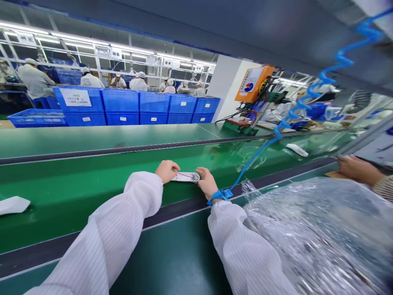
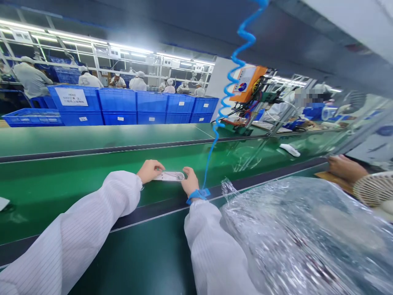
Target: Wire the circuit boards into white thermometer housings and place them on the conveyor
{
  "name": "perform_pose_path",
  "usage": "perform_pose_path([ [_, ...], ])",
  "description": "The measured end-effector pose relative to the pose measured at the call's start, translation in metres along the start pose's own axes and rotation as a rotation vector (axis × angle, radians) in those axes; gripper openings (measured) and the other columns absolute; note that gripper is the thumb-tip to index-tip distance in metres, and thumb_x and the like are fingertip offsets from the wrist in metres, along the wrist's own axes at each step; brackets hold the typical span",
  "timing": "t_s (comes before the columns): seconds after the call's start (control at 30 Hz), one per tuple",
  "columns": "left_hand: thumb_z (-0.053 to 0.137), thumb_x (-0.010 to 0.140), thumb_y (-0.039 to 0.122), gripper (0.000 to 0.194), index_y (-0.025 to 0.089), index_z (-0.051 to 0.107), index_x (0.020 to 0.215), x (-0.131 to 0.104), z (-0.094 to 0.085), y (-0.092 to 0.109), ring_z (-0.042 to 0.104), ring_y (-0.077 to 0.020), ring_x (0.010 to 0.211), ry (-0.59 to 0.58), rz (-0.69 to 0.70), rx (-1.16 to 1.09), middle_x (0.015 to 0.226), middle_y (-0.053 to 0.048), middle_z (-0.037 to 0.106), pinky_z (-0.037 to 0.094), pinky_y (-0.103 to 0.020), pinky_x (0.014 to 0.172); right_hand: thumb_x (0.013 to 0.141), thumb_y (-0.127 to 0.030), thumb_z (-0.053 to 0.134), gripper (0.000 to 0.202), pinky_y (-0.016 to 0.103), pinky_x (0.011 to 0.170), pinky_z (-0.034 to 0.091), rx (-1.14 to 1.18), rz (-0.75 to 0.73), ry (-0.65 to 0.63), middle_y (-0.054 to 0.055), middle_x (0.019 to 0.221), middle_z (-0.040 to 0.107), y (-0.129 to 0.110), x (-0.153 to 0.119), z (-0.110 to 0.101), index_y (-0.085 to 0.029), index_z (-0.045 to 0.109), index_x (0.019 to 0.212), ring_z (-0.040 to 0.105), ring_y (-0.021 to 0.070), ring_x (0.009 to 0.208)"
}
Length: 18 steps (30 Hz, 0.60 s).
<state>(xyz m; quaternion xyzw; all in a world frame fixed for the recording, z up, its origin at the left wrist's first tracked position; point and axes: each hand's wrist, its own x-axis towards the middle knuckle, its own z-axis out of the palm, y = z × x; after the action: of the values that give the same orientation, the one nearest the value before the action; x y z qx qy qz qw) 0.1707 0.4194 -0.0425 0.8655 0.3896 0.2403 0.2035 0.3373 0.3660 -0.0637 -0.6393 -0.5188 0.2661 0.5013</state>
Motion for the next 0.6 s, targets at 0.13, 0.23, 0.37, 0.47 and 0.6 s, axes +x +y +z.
perform_pose_path([
  [0.13, 0.045, 0.083, 0.026, 0.022, 0.015, 0.052, 0.1, -0.009, -0.019, 0.01, 0.055, -0.0174, 0.086, 0.113, -0.034, -0.021, 0.102, -0.007, 0.055, 0.046, -0.037, 0.074, 0.079, -0.02, 0.052, 0.024, 0.04, 0.079, 0.043, -0.055, -0.082, 0.024, 0.006, 0.108, 0.052, -0.064, -0.014, -0.031, -0.015, 0.05, 0.102, 0.051, 0.0196, 0.096],
  [0.23, 0.045, 0.083, 0.026, 0.022, 0.014, 0.052, 0.101, -0.021, -0.016, 0.037, 0.054, -0.0179, 0.087, 0.09, 0.039, -0.075, 0.103, -0.007, 0.054, 0.046, -0.038, 0.075, 0.066, -0.007, 0.059, 0.031, 0.029, 0.078, 0.044, -0.132, -0.186, -0.002, 0.003, 0.101, 0.056, -0.136, -0.043, -0.071, -0.018, 0.052, 0.094, 0.052, 0.0172, 0.096],
  [0.37, 0.047, 0.082, 0.026, 0.02, 0.013, 0.054, 0.096, -0.05, 0.019, 0.085, 0.057, -0.0153, 0.078, -0.114, 0.206, -0.142, 0.095, -0.005, 0.057, 0.048, -0.033, 0.068, 0.064, -0.016, 0.058, 0.009, 0.023, 0.053, 0.044, -0.33, -0.236, -0.157, -0.003, 0.062, 0.06, -0.201, -0.114, -0.119, -0.019, 0.059, 0.071, 0.057, 0.0122, 0.057],
  [0.47, 0.047, 0.082, 0.025, 0.022, 0.013, 0.052, 0.099, -0.076, 0.053, 0.112, 0.057, -0.0159, 0.08, -0.169, 0.258, -0.151, 0.096, -0.006, 0.057, 0.048, -0.034, 0.068, 0.054, -0.008, 0.06, 0.014, 0.022, 0.039, 0.037, -0.549, -0.155, -0.319, -0.005, 0.038, 0.051, -0.187, -0.174, -0.131, -0.019, 0.058, 0.046, 0.048, 0.0097, 0.036],
  [0.6, 0.046, 0.083, 0.025, 0.025, 0.016, 0.05, 0.105, -0.097, 0.083, 0.129, 0.053, -0.0194, 0.093, -0.068, 0.227, -0.146, 0.11, -0.008, 0.051, 0.044, -0.04, 0.078, 0.055, -0.001, 0.058, 0.016, 0.028, 0.051, 0.042, -0.812, -0.085, -0.218, 0.004, 0.062, 0.061, -0.11, -0.223, -0.118, -0.017, 0.061, 0.058, 0.056, 0.0171, 0.057],
])
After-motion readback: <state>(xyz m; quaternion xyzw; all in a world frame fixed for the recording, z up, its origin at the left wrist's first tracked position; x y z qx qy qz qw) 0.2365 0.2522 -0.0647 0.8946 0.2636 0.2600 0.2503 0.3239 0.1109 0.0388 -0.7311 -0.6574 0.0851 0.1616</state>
